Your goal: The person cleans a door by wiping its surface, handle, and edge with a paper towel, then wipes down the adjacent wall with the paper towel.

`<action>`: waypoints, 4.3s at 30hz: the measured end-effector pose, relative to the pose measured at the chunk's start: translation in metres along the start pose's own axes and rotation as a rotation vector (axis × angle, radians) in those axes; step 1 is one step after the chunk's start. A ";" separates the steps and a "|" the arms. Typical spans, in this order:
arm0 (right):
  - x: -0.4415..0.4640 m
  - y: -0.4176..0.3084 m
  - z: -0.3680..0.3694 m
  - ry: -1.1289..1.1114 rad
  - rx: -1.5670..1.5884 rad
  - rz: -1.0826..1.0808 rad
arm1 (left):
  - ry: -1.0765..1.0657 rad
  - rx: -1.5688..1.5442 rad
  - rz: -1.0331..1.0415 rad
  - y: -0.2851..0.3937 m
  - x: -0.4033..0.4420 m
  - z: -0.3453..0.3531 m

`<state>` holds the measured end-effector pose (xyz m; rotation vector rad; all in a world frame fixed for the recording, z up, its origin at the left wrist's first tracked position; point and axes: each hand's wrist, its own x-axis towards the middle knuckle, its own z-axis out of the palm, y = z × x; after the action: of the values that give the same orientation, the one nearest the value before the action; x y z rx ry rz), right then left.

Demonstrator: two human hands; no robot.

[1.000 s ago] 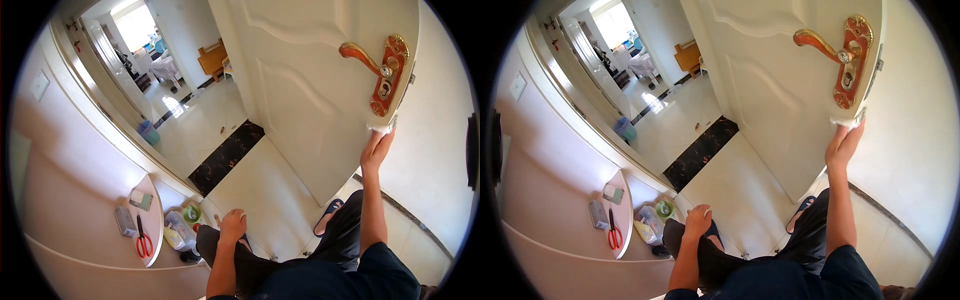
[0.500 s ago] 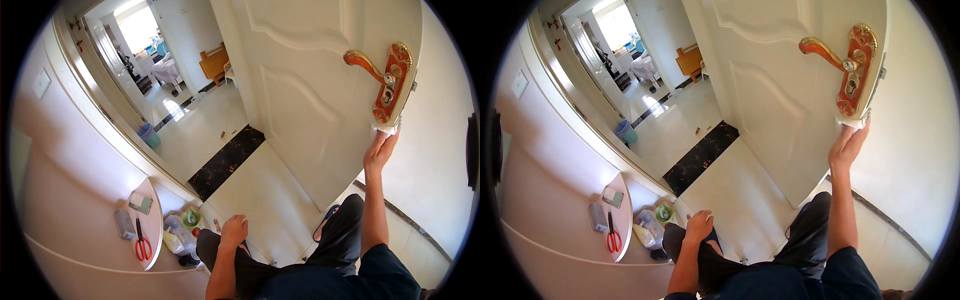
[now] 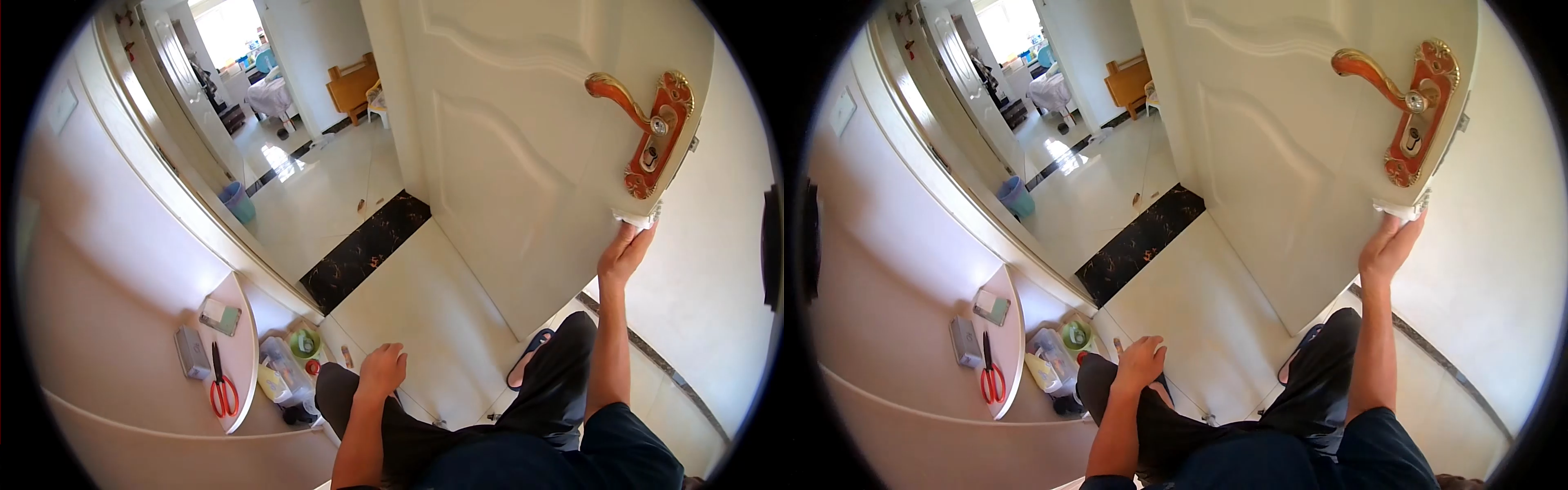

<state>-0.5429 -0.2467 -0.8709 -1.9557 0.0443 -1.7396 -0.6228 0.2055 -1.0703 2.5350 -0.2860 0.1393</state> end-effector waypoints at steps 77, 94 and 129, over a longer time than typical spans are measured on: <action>-0.004 -0.001 -0.010 -0.106 0.075 0.098 | -0.299 0.008 -0.003 -0.012 0.010 0.030; -0.057 0.034 -0.016 -0.134 0.235 0.220 | -0.347 0.017 -0.007 -0.001 0.008 0.027; -0.254 0.127 -0.028 -0.564 0.003 0.919 | -0.431 0.016 -0.006 0.021 0.006 0.039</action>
<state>-0.5738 -0.2763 -1.1531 -1.8892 0.6246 -0.5878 -0.6207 0.1656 -1.0902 2.5608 -0.4444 -0.4142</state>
